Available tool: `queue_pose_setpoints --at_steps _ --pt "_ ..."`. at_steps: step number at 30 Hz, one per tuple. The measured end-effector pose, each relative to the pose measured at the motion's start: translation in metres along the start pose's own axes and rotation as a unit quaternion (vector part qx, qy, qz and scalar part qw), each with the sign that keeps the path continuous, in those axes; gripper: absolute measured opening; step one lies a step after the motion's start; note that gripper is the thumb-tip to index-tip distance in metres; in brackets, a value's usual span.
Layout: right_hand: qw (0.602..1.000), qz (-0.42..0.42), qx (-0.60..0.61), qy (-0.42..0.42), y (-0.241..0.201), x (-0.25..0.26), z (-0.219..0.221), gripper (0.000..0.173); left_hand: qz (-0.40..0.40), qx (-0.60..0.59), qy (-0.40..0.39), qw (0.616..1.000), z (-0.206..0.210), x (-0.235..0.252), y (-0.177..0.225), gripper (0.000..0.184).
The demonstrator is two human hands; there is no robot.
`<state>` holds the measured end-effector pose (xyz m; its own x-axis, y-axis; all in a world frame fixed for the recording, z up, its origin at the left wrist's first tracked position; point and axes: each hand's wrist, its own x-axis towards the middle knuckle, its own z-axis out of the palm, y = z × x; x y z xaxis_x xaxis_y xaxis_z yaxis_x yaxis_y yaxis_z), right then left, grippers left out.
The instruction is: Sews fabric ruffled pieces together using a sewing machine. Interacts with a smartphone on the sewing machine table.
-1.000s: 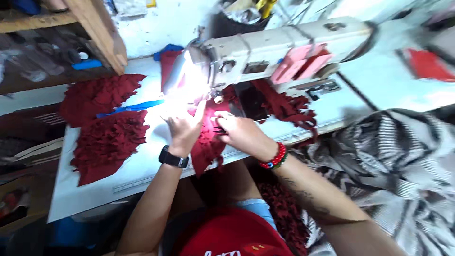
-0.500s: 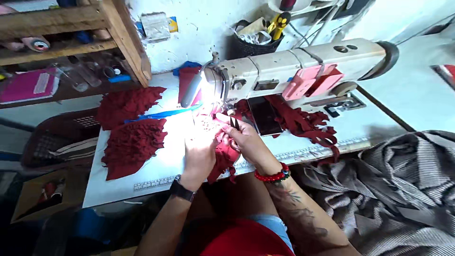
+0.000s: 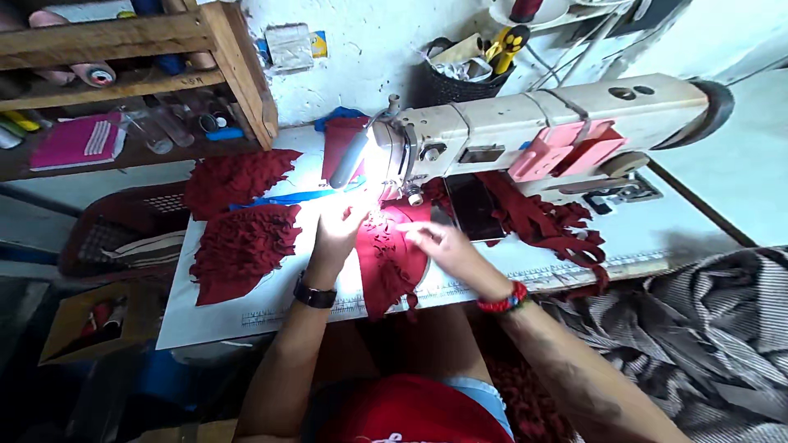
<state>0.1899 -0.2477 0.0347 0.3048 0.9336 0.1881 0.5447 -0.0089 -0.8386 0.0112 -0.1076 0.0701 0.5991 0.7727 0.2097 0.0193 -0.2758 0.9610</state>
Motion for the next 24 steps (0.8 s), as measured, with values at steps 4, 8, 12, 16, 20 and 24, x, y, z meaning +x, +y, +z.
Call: queue_pose_setpoints --at_steps 4,8,12,16,20,24 --pt "0.974 0.14 0.156 0.084 0.016 0.044 -0.003 0.006 0.071 0.033 0.05 0.996 0.007 0.005 -0.018 0.012" --pt "0.971 0.182 0.13 0.085 0.019 0.079 0.016 0.016 0.097 0.091 0.064 0.989 0.011 0.013 -0.029 0.016" --pt "0.988 0.141 0.04 0.042 0.017 0.062 0.014 0.021 0.095 0.114 0.072 0.986 0.014 0.014 -0.032 0.017" --pt "0.996 -0.005 -0.084 -0.017 0.015 0.019 0.005 0.019 0.212 0.156 0.039 0.964 0.02 0.001 -0.042 0.018" --pt "0.986 -0.072 -0.106 -0.104 -0.006 -0.056 -0.016 0.021 0.359 0.232 -0.244 0.87 0.013 -0.04 -0.041 0.026" --pt "0.975 -0.081 0.001 -0.206 -0.014 -0.107 -0.032 0.022 0.393 0.157 -0.333 0.843 0.012 -0.077 -0.015 0.021"
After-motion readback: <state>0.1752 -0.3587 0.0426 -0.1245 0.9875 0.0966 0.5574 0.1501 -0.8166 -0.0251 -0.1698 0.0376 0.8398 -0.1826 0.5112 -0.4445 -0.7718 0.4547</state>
